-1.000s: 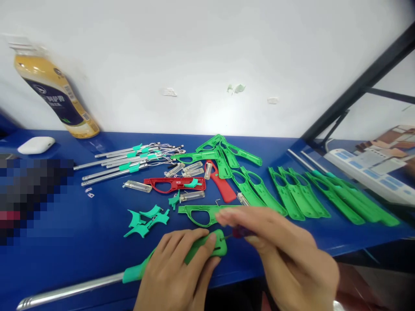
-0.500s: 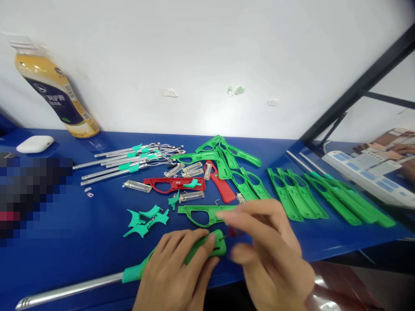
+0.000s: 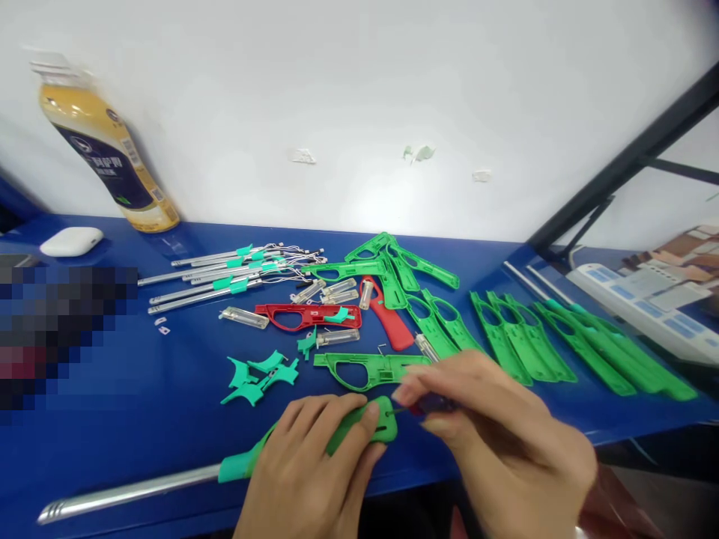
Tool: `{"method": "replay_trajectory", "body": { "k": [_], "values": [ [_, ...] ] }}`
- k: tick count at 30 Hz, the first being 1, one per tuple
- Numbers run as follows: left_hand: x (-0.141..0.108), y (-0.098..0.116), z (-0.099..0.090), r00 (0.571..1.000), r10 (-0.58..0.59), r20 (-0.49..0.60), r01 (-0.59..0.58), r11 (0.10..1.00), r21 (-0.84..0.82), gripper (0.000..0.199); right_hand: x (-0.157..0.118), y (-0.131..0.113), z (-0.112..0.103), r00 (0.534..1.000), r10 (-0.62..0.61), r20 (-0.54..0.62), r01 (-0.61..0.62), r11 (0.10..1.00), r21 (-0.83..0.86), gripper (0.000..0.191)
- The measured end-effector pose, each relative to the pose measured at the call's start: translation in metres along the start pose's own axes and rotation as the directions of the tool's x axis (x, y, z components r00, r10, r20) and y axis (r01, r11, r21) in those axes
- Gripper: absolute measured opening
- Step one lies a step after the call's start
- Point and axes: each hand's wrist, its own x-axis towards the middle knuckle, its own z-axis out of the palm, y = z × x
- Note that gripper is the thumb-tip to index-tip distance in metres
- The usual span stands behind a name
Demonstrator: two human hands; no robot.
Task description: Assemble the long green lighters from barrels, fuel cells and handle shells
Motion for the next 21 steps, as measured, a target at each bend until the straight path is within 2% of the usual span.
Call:
{"method": "replay_trajectory", "body": {
  "k": [2, 3, 5, 7, 9, 11, 12, 15, 16, 18, 20, 21],
  "values": [
    [-0.0001, 0.0003, 0.0003, 1.000, -0.006, 0.004, 0.006, 1.000, 0.010, 0.024, -0.0005, 0.0018, -0.0002, 0.992, -0.031, -0.121, 0.022, 0.997, -0.074, 0.036],
    [-0.0001, 0.0004, 0.0005, 1.000, -0.009, 0.007, 0.009, 1.000, 0.012, 0.024, -0.0011, 0.0019, -0.0004, 0.991, -0.026, -0.128, 0.010, 0.992, -0.127, 0.034],
    [-0.0001, 0.0006, 0.0008, 1.000, -0.008, 0.000, 0.008, 1.000, 0.010, 0.025, -0.0025, 0.0007, -0.0010, 0.999, 0.015, -0.041, -0.022, 0.985, -0.170, 0.033],
    [0.0005, 0.0008, 0.0008, 1.000, 0.000, -0.004, 0.000, 1.000, 0.005, 0.024, -0.0036, -0.0013, -0.0011, 0.998, 0.044, 0.040, -0.039, 0.993, -0.115, 0.037],
    [0.0018, 0.0011, 0.0003, 1.000, 0.005, -0.011, -0.005, 1.000, 0.014, 0.023, -0.0045, -0.0022, -0.0005, 1.000, -0.022, -0.012, 0.020, 0.996, -0.085, 0.038],
    [0.0036, 0.0013, -0.0006, 1.000, 0.012, -0.027, -0.011, 1.000, 0.028, 0.023, -0.0054, -0.0022, 0.0001, 0.993, -0.104, -0.057, 0.094, 0.983, -0.156, 0.040],
    [0.0045, 0.0015, -0.0011, 0.999, 0.012, -0.033, -0.011, 1.000, 0.028, 0.023, -0.0058, -0.0022, 0.0000, 0.993, -0.114, -0.039, 0.104, 0.973, -0.207, 0.040],
    [0.0058, 0.0019, -0.0019, 0.999, -0.004, -0.036, 0.004, 1.000, -0.001, 0.022, -0.0068, -0.0029, -0.0013, 0.991, -0.055, 0.118, 0.079, 0.975, -0.210, 0.041],
    [0.0057, 0.0020, -0.0019, 1.000, -0.008, -0.027, 0.007, 1.000, -0.003, 0.022, -0.0071, -0.0030, -0.0015, 0.990, -0.051, 0.134, 0.076, 0.980, -0.184, 0.043],
    [0.0051, 0.0021, -0.0013, 0.999, -0.001, -0.034, 0.002, 1.000, 0.018, 0.021, -0.0073, -0.0029, -0.0014, 0.995, -0.098, 0.025, 0.101, 0.981, -0.167, 0.045],
    [0.0042, 0.0021, -0.0004, 0.999, 0.016, -0.033, -0.015, 0.999, 0.035, 0.022, -0.0068, -0.0026, -0.0019, 0.983, -0.152, -0.101, 0.126, 0.965, -0.228, 0.044],
    [0.0038, 0.0020, 0.0000, 0.999, 0.017, -0.030, -0.016, 0.999, 0.033, 0.023, -0.0062, -0.0027, -0.0030, 0.986, -0.149, -0.078, 0.124, 0.957, -0.261, 0.041]
  ]
}}
